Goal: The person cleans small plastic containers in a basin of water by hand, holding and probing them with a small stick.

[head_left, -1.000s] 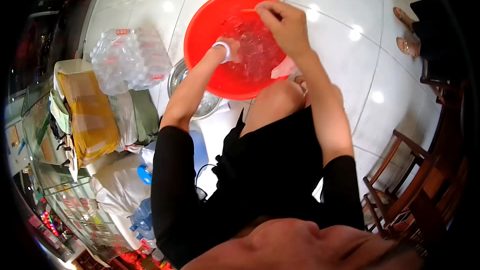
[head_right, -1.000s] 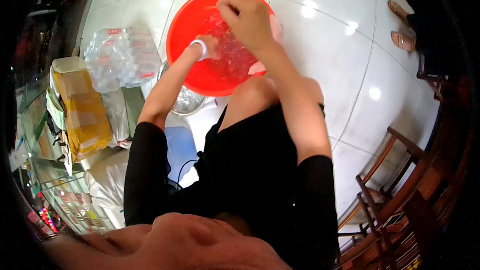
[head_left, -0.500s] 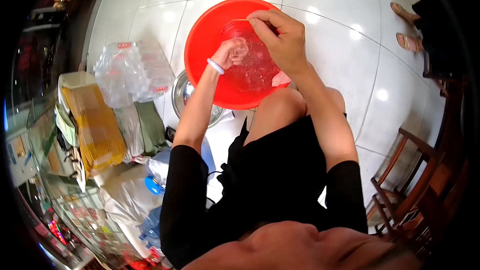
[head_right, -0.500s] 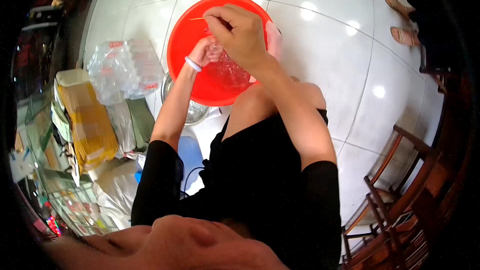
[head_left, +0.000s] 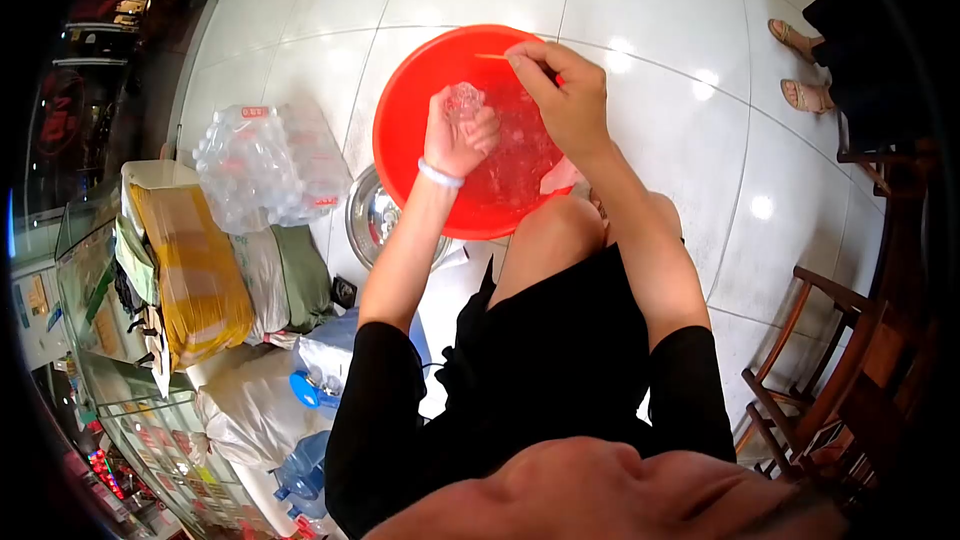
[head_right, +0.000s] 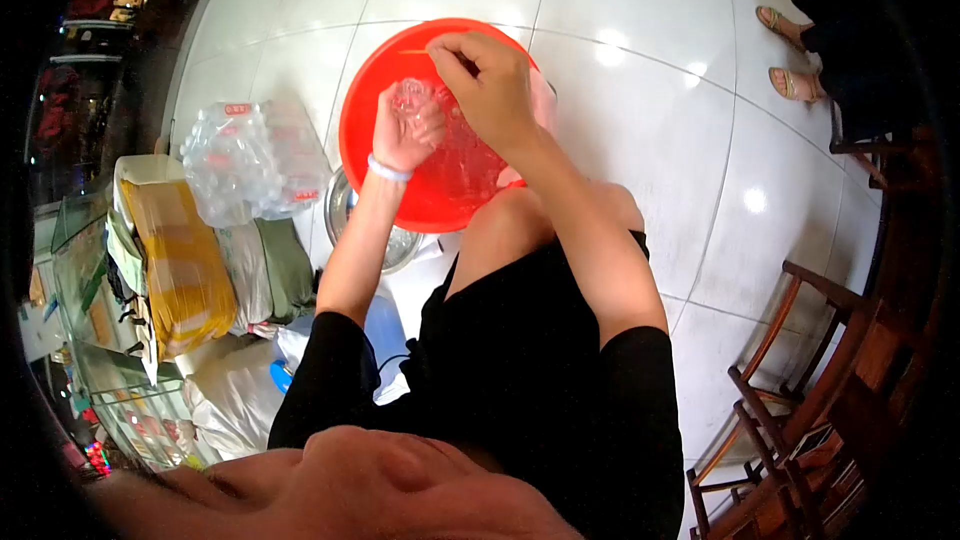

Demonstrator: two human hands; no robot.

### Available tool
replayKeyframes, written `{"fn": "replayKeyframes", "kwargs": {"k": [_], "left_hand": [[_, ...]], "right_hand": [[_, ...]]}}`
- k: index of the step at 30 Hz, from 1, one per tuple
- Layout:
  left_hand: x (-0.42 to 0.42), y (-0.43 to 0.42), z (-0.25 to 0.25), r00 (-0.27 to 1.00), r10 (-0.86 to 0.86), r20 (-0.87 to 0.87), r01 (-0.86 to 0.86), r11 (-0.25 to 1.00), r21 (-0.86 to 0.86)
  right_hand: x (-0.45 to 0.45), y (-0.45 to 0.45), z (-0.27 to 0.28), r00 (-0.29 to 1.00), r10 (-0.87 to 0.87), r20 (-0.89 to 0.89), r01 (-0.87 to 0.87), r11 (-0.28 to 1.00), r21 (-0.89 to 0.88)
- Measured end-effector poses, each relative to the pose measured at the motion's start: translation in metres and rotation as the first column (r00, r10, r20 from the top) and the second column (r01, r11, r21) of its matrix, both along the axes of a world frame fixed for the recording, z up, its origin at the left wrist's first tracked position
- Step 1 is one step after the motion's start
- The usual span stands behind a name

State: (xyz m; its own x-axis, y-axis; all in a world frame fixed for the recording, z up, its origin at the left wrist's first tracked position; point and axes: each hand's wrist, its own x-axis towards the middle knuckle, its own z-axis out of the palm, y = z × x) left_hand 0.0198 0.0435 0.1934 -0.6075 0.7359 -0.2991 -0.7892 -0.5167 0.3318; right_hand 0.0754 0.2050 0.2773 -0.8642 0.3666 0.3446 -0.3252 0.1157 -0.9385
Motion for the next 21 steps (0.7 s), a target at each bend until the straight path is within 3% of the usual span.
{"fn": "replayKeyframes", "kwargs": {"k": [4,12,15,17,18,19,20,21], "left_hand": [[0.024,0.0,0.034,0.979,-0.09,-0.185,0.077,0.994,-0.077],[0.03,-0.006,0.043,0.986,-0.102,-0.134,0.101,0.995,-0.017],[0.025,-0.014,0.059,0.943,-0.211,-0.255,0.176,0.972,-0.153],[0.022,-0.019,0.079,0.924,-0.224,-0.31,0.12,0.94,-0.32],[0.019,-0.021,0.083,0.902,-0.21,-0.377,0.119,0.961,-0.25],[0.012,-0.025,0.066,0.882,-0.173,-0.438,0.183,0.983,-0.02],[-0.007,-0.022,0.018,0.768,-0.384,-0.513,0.158,0.89,-0.429],[-0.014,-0.024,-0.021,0.642,-0.607,-0.468,0.059,0.648,-0.76]], "right_hand": [[0.001,0.003,-0.001,1.0,-0.022,-0.021,0.022,1.0,-0.001],[-0.001,0.003,-0.006,1.0,-0.002,-0.015,0.002,1.0,-0.014],[-0.003,0.003,-0.006,0.999,-0.009,-0.043,0.008,1.0,-0.018],[-0.001,0.003,-0.007,0.999,-0.027,-0.029,0.026,0.999,-0.022],[0.002,0.002,-0.003,0.998,-0.048,-0.05,0.046,0.998,-0.042],[0.002,0.002,0.001,0.995,-0.066,-0.079,0.062,0.996,-0.06],[0.004,0.004,0.005,0.994,-0.09,-0.059,0.09,0.996,-0.003],[0.002,0.004,0.003,0.996,-0.089,-0.006,0.089,0.996,-0.009]]}}
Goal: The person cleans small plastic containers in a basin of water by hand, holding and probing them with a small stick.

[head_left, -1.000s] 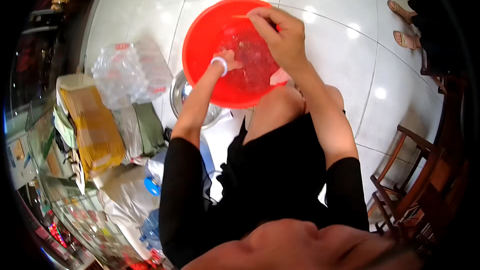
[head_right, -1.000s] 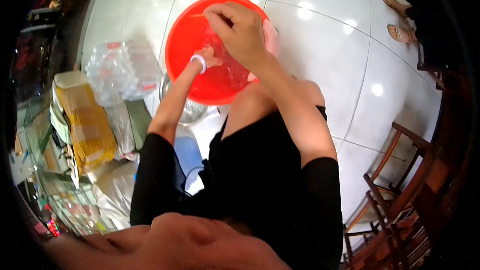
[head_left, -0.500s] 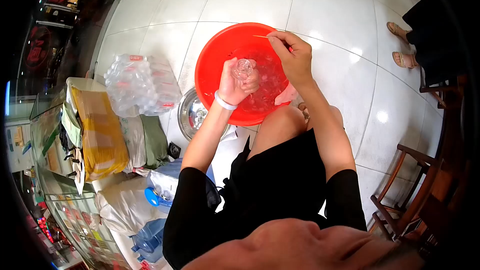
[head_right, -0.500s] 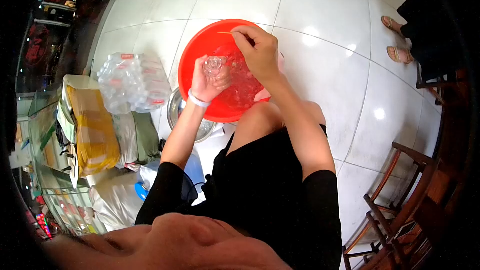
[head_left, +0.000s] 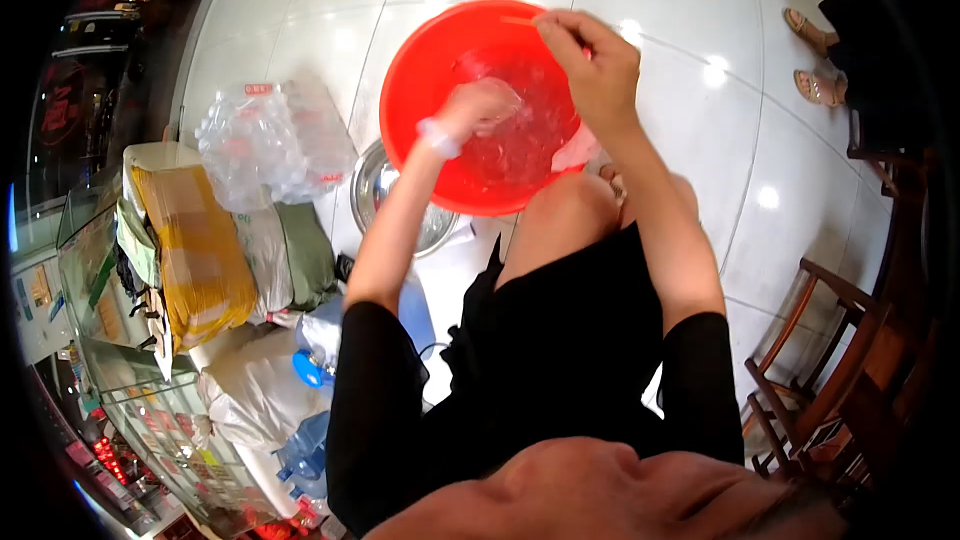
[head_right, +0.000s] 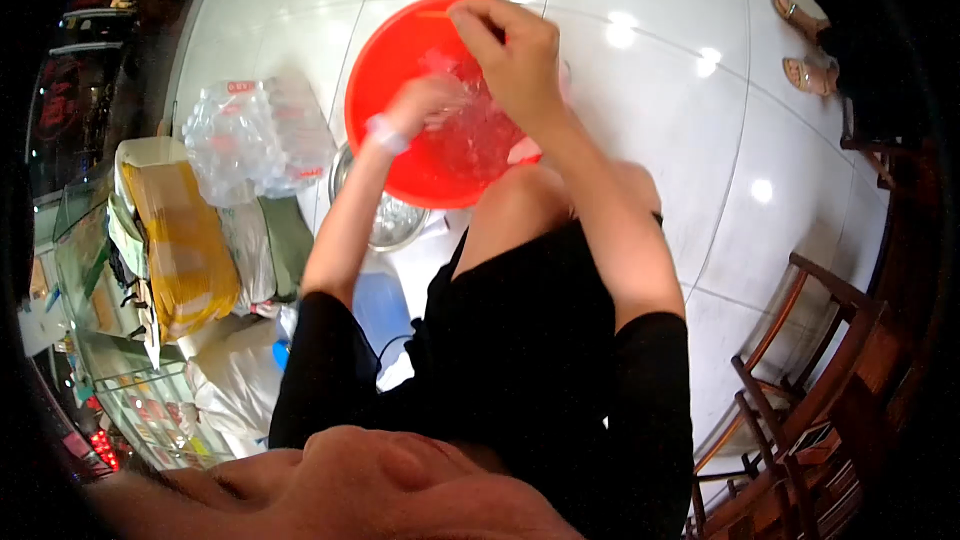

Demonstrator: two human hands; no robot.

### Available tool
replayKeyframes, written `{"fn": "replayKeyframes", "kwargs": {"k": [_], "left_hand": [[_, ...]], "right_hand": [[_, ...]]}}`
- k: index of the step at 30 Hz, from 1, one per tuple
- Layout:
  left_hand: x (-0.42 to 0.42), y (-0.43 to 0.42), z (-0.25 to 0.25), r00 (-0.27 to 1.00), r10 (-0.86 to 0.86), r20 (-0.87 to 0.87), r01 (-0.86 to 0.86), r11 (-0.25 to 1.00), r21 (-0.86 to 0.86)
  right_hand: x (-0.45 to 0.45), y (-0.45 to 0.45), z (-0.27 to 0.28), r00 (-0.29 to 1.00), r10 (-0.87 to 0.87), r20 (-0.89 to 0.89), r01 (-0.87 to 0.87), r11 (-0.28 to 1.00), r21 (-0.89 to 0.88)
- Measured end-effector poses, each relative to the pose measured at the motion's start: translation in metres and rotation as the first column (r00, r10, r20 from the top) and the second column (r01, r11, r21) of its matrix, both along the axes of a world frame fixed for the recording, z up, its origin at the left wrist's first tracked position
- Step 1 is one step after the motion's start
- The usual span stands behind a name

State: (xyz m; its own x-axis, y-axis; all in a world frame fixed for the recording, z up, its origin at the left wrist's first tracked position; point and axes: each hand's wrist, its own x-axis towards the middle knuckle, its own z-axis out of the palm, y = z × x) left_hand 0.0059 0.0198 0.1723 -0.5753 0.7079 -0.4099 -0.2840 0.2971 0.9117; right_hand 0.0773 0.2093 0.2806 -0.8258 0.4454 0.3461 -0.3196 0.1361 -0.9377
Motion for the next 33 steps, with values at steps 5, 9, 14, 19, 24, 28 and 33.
{"fn": "replayKeyframes", "kwargs": {"k": [5,9,14,19,24,28,33], "left_hand": [[-0.006,-0.008,0.001,0.933,0.3,-0.198,-0.296,0.954,0.051],[0.0,-0.069,0.027,0.581,0.776,-0.245,-0.704,0.63,0.327],[0.009,-0.21,-0.089,0.17,0.861,-0.479,-0.975,0.217,0.045],[0.095,-0.317,-0.295,0.531,0.714,-0.457,-0.766,0.174,-0.619],[0.107,-0.234,-0.258,0.647,0.518,-0.56,-0.716,0.162,-0.679],[0.095,-0.27,-0.351,0.701,0.291,-0.651,-0.713,0.277,-0.644],[0.055,-0.282,-0.301,0.419,0.543,-0.728,-0.905,0.315,-0.286]], "right_hand": [[0.002,-0.006,0.004,0.996,0.007,-0.084,-0.01,0.999,-0.035],[-0.003,-0.009,-0.005,0.999,0.052,-0.014,-0.053,0.994,-0.098],[0.005,-0.012,0.0,0.997,0.081,0.009,-0.08,0.995,-0.051],[0.005,-0.02,-0.002,0.989,0.104,0.107,-0.105,0.994,0.005],[-0.005,-0.024,-0.017,0.989,0.129,0.07,-0.132,0.991,0.029],[-0.01,-0.024,-0.022,0.979,0.17,0.111,-0.165,0.985,-0.053],[-0.011,-0.026,-0.016,0.981,0.171,0.09,-0.159,0.98,-0.122]]}}
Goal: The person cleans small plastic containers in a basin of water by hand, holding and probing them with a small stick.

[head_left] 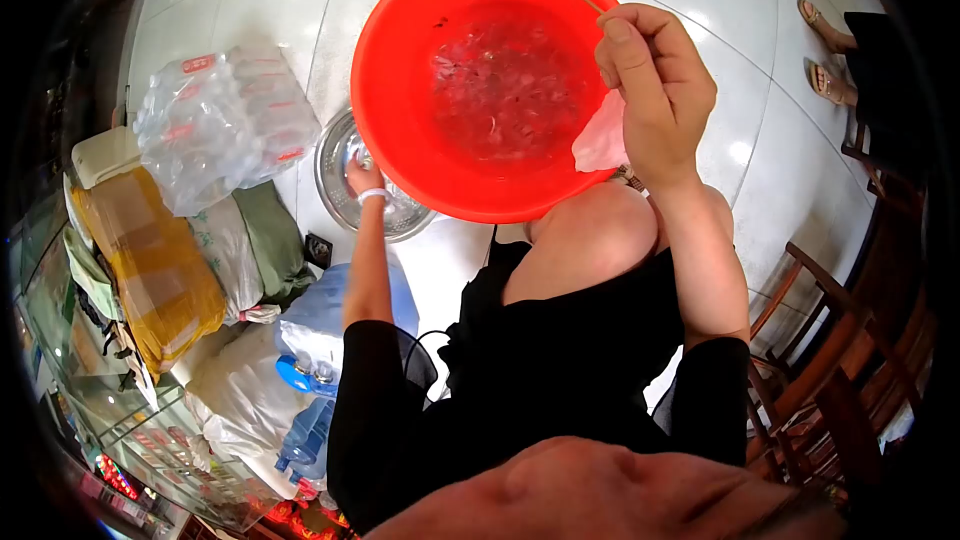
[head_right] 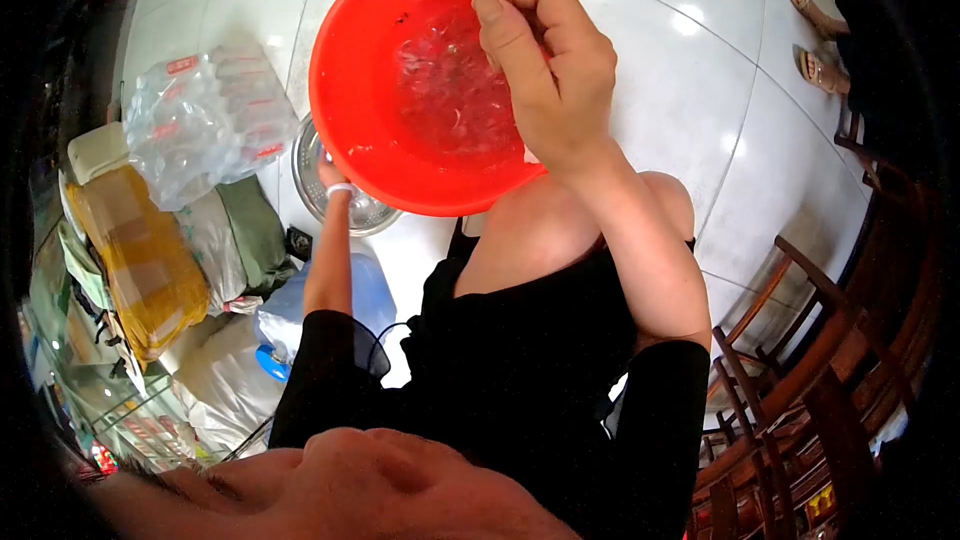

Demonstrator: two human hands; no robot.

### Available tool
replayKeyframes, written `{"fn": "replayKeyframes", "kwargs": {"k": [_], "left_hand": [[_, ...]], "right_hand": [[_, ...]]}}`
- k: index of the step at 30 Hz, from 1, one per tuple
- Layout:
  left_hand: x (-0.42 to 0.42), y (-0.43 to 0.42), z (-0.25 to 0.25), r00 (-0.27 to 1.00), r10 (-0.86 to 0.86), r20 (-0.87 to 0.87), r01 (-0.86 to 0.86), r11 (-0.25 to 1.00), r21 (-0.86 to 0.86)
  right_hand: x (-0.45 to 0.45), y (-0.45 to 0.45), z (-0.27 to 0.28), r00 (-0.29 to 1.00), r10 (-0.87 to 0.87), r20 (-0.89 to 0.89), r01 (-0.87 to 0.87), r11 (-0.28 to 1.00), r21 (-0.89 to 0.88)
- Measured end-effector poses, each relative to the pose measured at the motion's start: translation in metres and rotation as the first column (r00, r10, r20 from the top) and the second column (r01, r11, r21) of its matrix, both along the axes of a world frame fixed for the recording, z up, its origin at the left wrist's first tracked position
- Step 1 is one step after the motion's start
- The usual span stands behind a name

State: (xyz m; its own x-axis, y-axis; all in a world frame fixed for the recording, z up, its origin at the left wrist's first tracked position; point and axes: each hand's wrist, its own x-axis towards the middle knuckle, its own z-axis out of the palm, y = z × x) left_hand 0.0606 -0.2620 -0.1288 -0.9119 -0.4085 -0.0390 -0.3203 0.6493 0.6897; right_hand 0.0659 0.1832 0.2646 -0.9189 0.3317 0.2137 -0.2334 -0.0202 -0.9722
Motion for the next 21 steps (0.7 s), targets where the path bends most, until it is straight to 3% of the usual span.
{"fn": "replayKeyframes", "kwargs": {"k": [2,3,5,7,8,9,10,11,13,15,18,19,20,21], "left_hand": [[-0.029,-0.012,0.049,0.98,0.082,-0.181,-0.06,0.991,0.119],[-0.034,0.026,0.118,0.939,0.047,-0.34,-0.046,0.999,0.012],[-0.053,0.048,0.188,0.946,0.037,-0.323,-0.022,0.998,0.05],[-0.064,0.085,0.245,0.899,0.131,-0.417,0.032,0.932,0.361],[-0.068,0.107,0.268,0.898,0.125,-0.422,0.039,0.932,0.36],[-0.069,0.131,0.287,0.893,0.105,-0.438,0.16,0.835,0.527],[-0.069,0.156,0.306,0.885,0.088,-0.458,0.275,0.694,0.665],[-0.069,0.183,0.322,0.92,0.035,-0.391,0.29,0.613,0.735],[-0.073,0.23,0.333,0.965,-0.073,-0.25,0.259,0.37,0.892],[-0.075,0.268,0.329,0.971,-0.144,-0.19,0.229,0.34,0.912],[-0.071,0.303,0.318,0.91,-0.226,-0.349,0.404,0.675,0.618],[-0.068,0.306,0.316,0.906,-0.24,-0.348,0.414,0.668,0.618],[-0.064,0.305,0.315,0.861,-0.358,-0.362,0.485,0.792,0.37],[-0.061,0.302,0.315,0.811,-0.476,-0.341,0.531,0.842,0.089]], "right_hand": [[0.0,0.0,0.002,1.0,-0.004,-0.019,0.003,0.999,-0.033],[0.0,0.001,0.003,1.0,0.0,-0.02,-0.001,0.998,-0.059],[0.001,0.003,0.006,1.0,-0.001,-0.019,-0.001,0.996,-0.087],[0.0,0.002,0.01,0.995,-0.009,0.102,0.031,0.976,-0.215],[-0.001,0.002,0.008,0.987,0.015,0.162,0.025,0.97,-0.241],[-0.003,-0.001,0.004,0.988,0.01,0.155,0.028,0.97,-0.242],[-0.005,-0.007,-0.003,0.968,0.137,0.211,-0.066,0.948,-0.311],[-0.006,-0.015,-0.01,0.931,0.263,0.254,-0.153,0.911,-0.383],[-0.002,-0.039,-0.029,0.921,0.345,0.18,-0.265,0.896,-0.357],[0.011,-0.055,-0.028,0.924,0.377,0.066,-0.366,0.921,-0.133],[0.025,-0.076,-0.045,0.931,0.364,-0.04,-0.366,0.923,-0.121],[0.03,-0.075,-0.045,0.931,0.361,-0.06,-0.362,0.932,-0.004],[0.033,-0.075,-0.046,0.93,0.359,-0.078,-0.35,0.931,0.108],[0.035,-0.075,-0.047,0.936,0.343,-0.079,-0.335,0.937,0.099]]}}
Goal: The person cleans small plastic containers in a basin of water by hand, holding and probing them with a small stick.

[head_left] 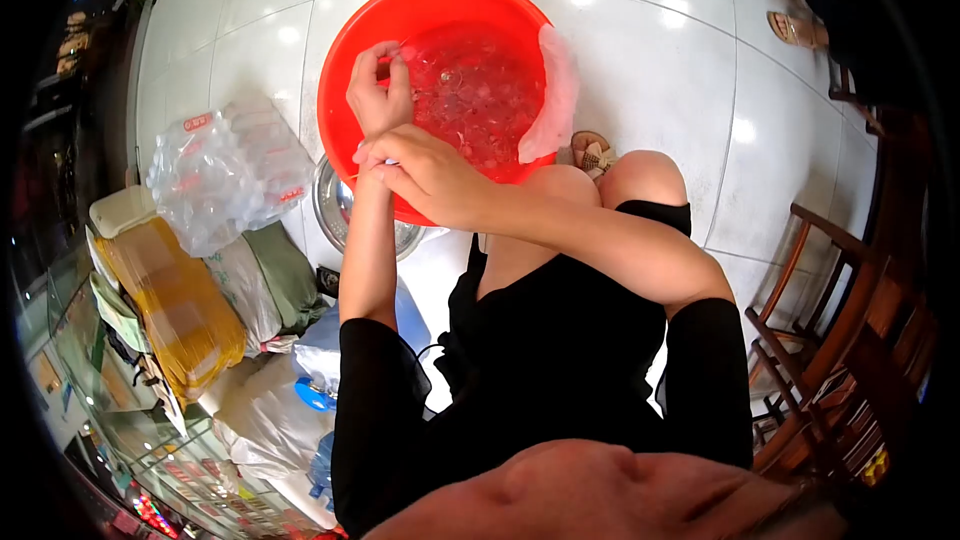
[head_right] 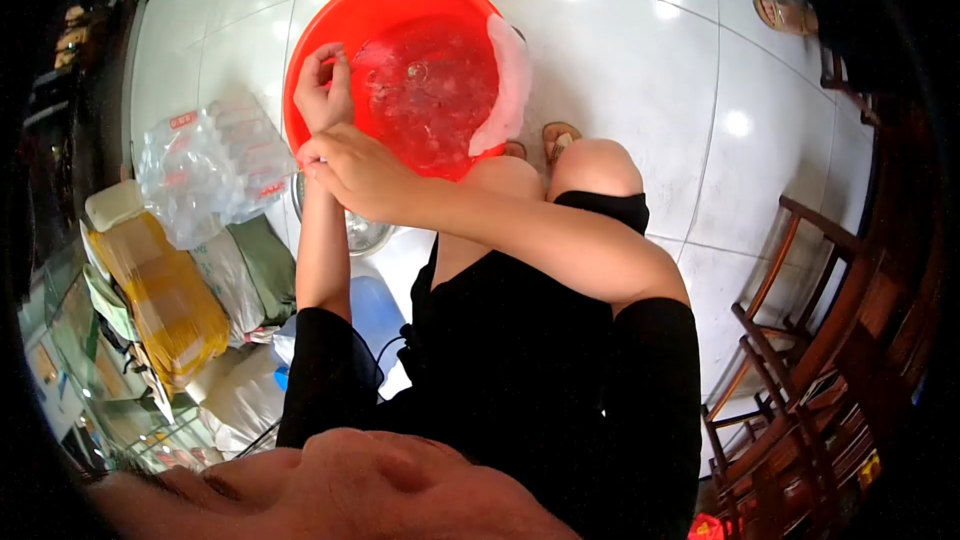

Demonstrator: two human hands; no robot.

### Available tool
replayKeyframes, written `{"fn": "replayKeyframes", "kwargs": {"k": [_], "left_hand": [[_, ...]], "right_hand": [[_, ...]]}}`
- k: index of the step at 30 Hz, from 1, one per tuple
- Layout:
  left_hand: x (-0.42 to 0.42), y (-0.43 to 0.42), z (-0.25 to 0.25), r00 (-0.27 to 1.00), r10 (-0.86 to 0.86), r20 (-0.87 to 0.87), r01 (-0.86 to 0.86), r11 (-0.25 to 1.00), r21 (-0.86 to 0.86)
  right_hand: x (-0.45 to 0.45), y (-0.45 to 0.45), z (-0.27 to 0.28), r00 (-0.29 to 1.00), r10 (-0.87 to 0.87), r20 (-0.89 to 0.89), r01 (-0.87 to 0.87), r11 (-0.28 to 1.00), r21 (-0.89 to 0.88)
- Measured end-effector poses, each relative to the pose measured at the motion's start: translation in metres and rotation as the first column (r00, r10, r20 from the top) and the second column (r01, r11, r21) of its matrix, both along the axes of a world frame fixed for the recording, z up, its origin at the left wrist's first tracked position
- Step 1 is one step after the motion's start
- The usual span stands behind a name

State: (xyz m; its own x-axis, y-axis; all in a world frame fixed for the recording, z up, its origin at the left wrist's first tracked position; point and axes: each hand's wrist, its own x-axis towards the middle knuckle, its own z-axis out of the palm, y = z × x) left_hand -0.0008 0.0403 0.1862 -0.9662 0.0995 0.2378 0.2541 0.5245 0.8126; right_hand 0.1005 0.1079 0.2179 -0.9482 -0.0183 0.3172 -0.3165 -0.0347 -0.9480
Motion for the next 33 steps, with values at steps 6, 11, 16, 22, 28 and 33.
{"fn": "replayKeyframes", "kwargs": {"k": [6,11,16,22,28,33], "left_hand": [[-0.006,-0.014,0.014,0.997,-0.006,0.082,-0.034,0.878,0.478],[0.001,-0.005,0.025,0.988,0.147,-0.043,-0.108,0.869,0.483],[0.011,0.0,0.026,0.981,0.139,-0.134,-0.101,0.96,0.261],[0.013,-0.002,0.037,0.892,-0.04,-0.449,-0.041,0.984,-0.17],[0.014,-0.006,0.039,0.86,-0.207,-0.466,-0.006,0.91,-0.415],[0.019,-0.01,0.032,0.963,-0.221,-0.154,0.186,0.959,-0.215]], "right_hand": [[0.009,-0.004,0.011,0.988,-0.148,-0.037,0.15,0.986,0.073],[0.007,-0.009,0.001,0.983,-0.046,0.176,0.084,0.973,-0.216],[0.006,-0.012,-0.001,0.945,0.162,0.285,-0.031,0.91,-0.413],[0.01,-0.012,0.002,0.904,0.304,0.3,-0.104,0.838,-0.535],[0.014,-0.012,0.003,0.884,0.367,0.289,-0.119,0.775,-0.62],[0.019,-0.008,0.01,0.833,0.444,0.332,-0.136,0.745,-0.653]]}}
